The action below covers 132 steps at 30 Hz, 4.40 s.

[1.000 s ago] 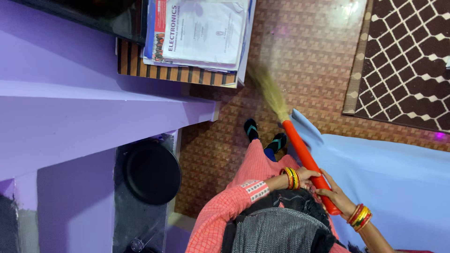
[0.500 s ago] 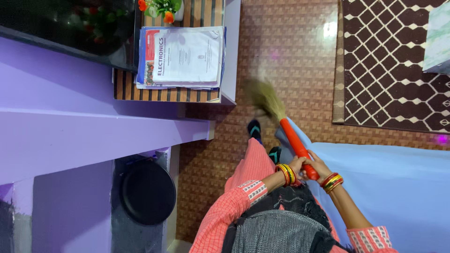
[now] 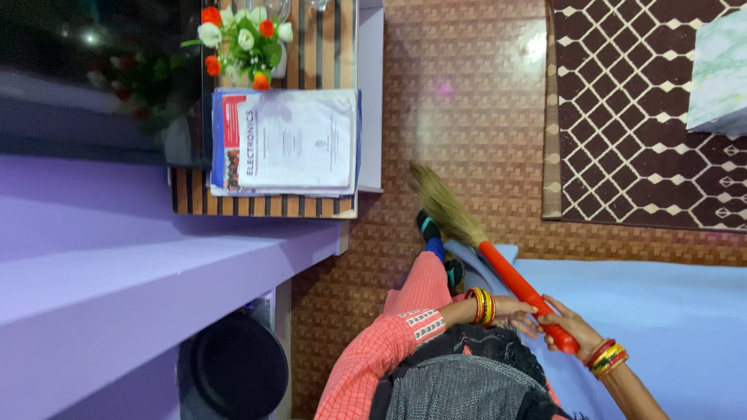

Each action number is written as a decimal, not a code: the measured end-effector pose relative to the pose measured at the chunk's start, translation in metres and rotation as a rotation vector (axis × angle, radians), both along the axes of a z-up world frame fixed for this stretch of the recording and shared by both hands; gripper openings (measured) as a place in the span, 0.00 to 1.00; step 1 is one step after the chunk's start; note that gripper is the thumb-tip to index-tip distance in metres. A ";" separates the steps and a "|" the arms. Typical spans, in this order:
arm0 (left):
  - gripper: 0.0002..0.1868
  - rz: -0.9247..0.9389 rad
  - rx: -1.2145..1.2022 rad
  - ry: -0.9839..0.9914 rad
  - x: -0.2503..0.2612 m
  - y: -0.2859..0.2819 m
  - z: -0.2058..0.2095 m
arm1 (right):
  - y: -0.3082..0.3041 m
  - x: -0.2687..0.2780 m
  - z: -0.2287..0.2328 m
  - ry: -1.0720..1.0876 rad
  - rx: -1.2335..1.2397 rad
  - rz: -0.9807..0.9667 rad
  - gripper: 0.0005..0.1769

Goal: The person sweeps the floor in a room using a broom.

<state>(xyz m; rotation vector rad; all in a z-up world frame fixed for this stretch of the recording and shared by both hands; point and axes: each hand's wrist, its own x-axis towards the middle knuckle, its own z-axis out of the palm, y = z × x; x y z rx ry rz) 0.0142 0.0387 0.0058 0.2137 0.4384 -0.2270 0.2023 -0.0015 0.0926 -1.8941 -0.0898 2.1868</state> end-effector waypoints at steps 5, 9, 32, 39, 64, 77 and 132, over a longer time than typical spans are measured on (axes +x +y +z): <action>0.25 0.178 0.200 0.182 0.006 0.065 -0.007 | 0.088 -0.005 -0.031 -0.043 0.152 -0.112 0.46; 0.23 0.275 0.240 0.326 0.005 0.121 -0.012 | 0.160 -0.037 -0.057 -0.136 0.251 -0.014 0.45; 0.19 1.039 -0.453 0.409 0.061 0.322 -0.032 | 0.423 0.009 -0.080 0.597 -0.171 0.138 0.14; 0.16 1.379 0.023 0.671 0.108 0.376 -0.039 | 0.471 0.006 -0.102 0.471 0.299 0.013 0.25; 0.17 1.553 -0.433 0.898 0.063 0.385 -0.025 | 0.540 0.008 0.041 0.880 1.039 0.890 0.57; 0.17 1.488 -0.218 0.820 -0.146 0.430 -0.061 | 0.518 -0.232 -0.142 0.669 0.118 0.048 0.26; 0.49 1.470 -0.394 0.825 0.131 0.479 -0.180 | 0.606 0.046 -0.234 0.454 0.031 0.622 0.56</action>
